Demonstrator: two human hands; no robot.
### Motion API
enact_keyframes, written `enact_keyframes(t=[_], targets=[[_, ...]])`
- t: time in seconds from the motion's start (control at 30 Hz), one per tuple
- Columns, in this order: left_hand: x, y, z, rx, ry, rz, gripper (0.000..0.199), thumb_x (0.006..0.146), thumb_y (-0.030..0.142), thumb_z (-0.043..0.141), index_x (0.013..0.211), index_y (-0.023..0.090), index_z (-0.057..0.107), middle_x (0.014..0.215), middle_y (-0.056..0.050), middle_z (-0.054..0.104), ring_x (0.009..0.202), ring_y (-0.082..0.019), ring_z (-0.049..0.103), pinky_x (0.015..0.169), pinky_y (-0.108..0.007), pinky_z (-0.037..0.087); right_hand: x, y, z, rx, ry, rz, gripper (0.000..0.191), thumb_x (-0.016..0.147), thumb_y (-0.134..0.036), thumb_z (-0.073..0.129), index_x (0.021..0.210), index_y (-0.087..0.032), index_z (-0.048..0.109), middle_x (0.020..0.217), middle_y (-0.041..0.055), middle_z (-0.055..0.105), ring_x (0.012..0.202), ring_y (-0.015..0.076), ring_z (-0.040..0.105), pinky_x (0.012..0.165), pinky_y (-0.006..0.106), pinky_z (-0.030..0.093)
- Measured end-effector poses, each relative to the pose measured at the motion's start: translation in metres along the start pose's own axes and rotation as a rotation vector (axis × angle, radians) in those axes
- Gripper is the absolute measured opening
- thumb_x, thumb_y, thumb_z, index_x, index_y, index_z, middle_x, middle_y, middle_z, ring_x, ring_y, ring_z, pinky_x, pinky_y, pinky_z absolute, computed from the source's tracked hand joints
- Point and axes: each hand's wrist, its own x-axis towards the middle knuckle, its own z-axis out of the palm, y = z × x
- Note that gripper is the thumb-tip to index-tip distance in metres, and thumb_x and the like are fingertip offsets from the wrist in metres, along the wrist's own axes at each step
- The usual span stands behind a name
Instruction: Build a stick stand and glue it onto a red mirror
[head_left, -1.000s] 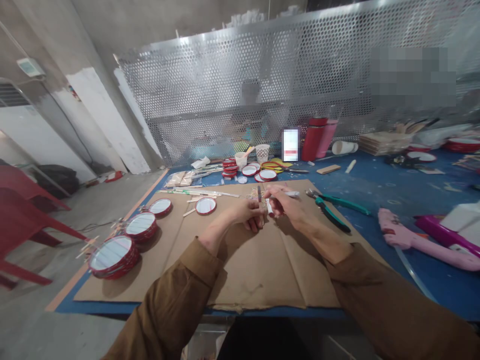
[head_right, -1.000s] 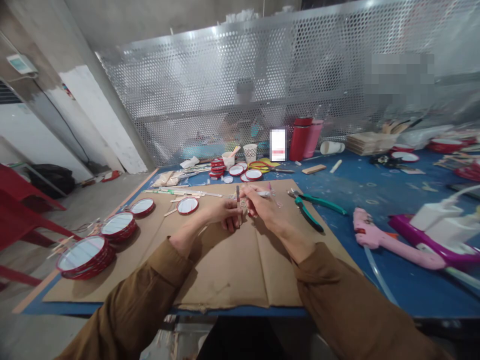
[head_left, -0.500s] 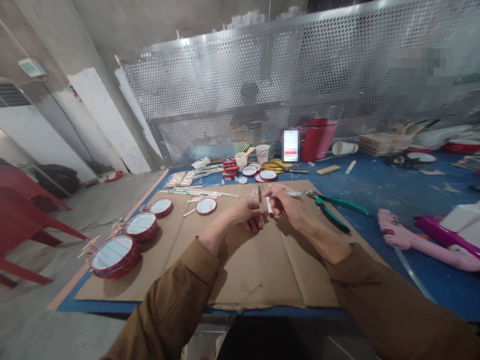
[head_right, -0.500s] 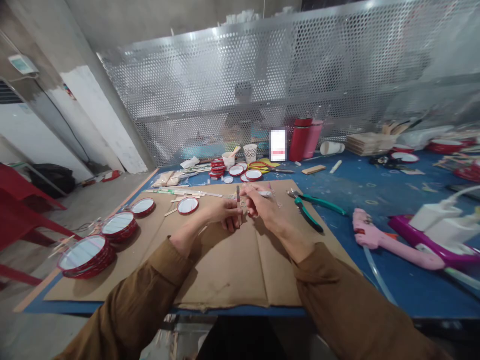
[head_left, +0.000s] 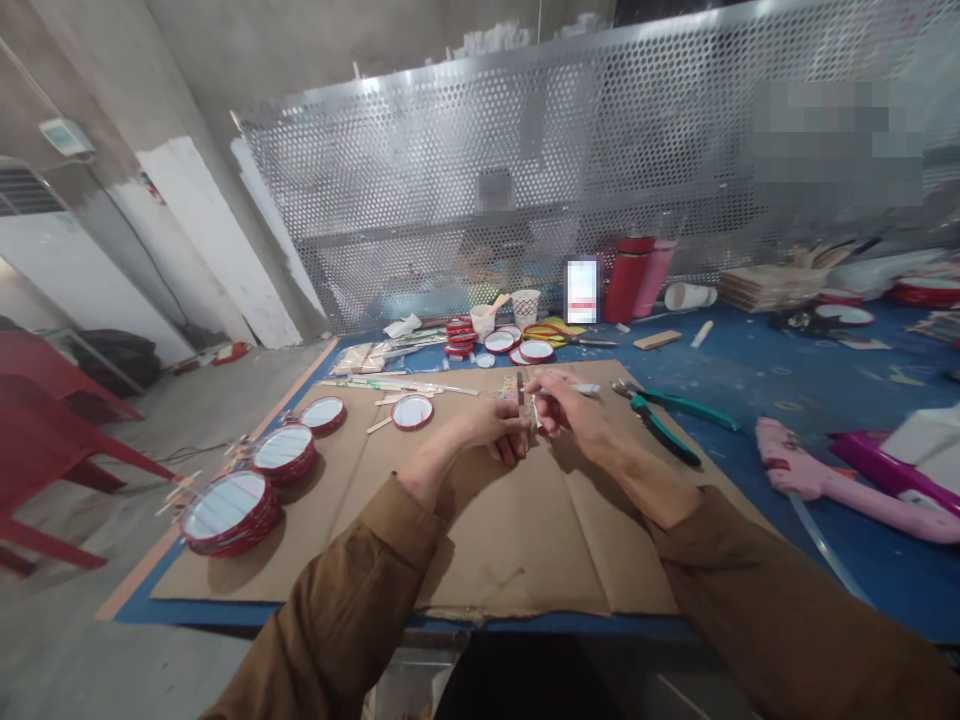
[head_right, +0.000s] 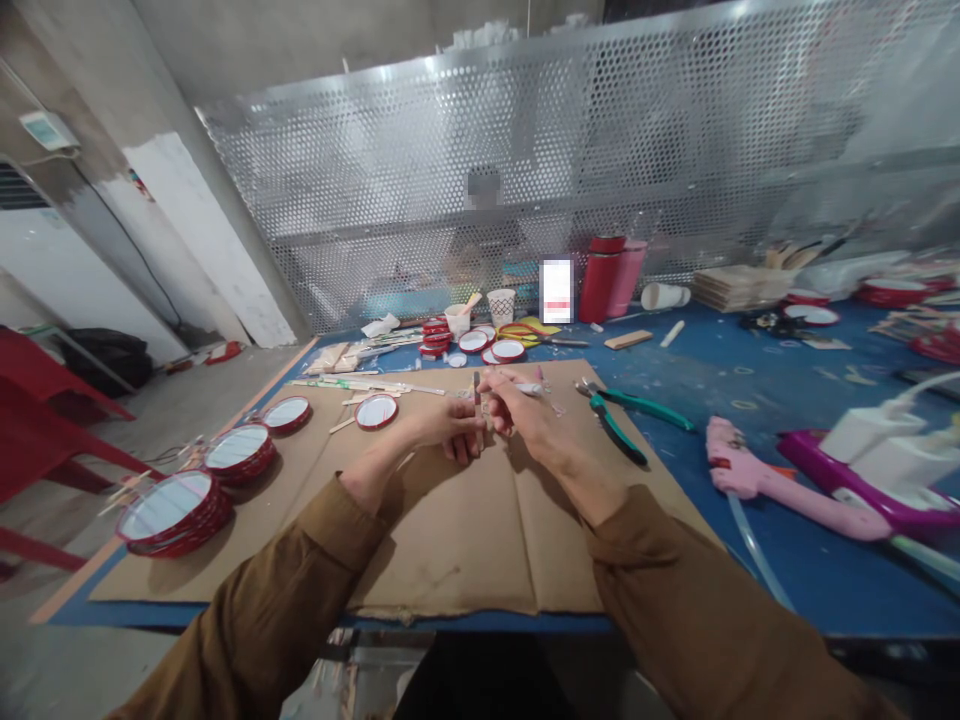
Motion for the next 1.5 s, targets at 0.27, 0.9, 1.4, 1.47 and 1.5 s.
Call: enact_keyframes(t=[0.27,0.9,1.4,1.47,1.5], targets=[[-0.0019,0.0008,0.0007,0.033,0.023,0.016,0.019,0.093,0.028,0.045,0.087,0.013,0.055,0.062,0.0,0.064,0.044,-0.008,0.059,0.047,-0.017,0.044,0.0004,0.0018,-0.0006,-0.019,0.02,-0.021,0.036,0.076,-0.056,0.06,0.077,-0.02,0.059,0.053,-0.0059,0.05,0.037,0.0067,0.044,0.036,0.02,0.033],[-0.0027,0.0021,0.001,0.025,0.008,0.011,0.019,0.093,0.028,0.044,0.087,0.013,0.054,0.06,0.001,0.063,0.044,-0.006,0.058,0.046,-0.013,0.042,-0.0006,0.0015,-0.0028,-0.044,0.035,-0.026,0.035,0.078,-0.055,0.059,0.077,-0.02,0.06,0.052,-0.0058,0.049,0.038,0.0072,0.043,0.036,0.02,0.032],[-0.0018,0.0013,0.0004,0.03,0.006,0.004,0.018,0.094,0.025,0.042,0.087,0.013,0.053,0.061,0.0,0.064,0.045,-0.008,0.059,0.048,-0.016,0.044,-0.0001,0.0011,-0.0015,-0.05,0.036,-0.018,0.035,0.075,-0.055,0.06,0.076,-0.02,0.06,0.051,-0.0055,0.05,0.037,0.0072,0.043,0.035,0.021,0.032],[-0.0021,0.0015,0.0004,0.033,0.01,0.011,0.018,0.093,0.026,0.044,0.085,0.012,0.054,0.061,0.0,0.064,0.045,-0.008,0.059,0.048,-0.017,0.045,-0.0003,0.0006,-0.0009,-0.052,0.041,-0.018,0.036,0.075,-0.056,0.061,0.075,-0.02,0.06,0.05,-0.0057,0.049,0.036,0.0071,0.042,0.035,0.021,0.031],[-0.0023,0.0016,0.0005,0.032,0.014,0.014,0.018,0.093,0.026,0.044,0.085,0.012,0.054,0.061,0.0,0.064,0.045,-0.008,0.059,0.048,-0.017,0.045,-0.0005,0.0003,-0.0007,-0.051,0.044,-0.015,0.036,0.074,-0.057,0.061,0.075,-0.02,0.06,0.05,-0.0058,0.049,0.036,0.0071,0.042,0.035,0.021,0.031]])
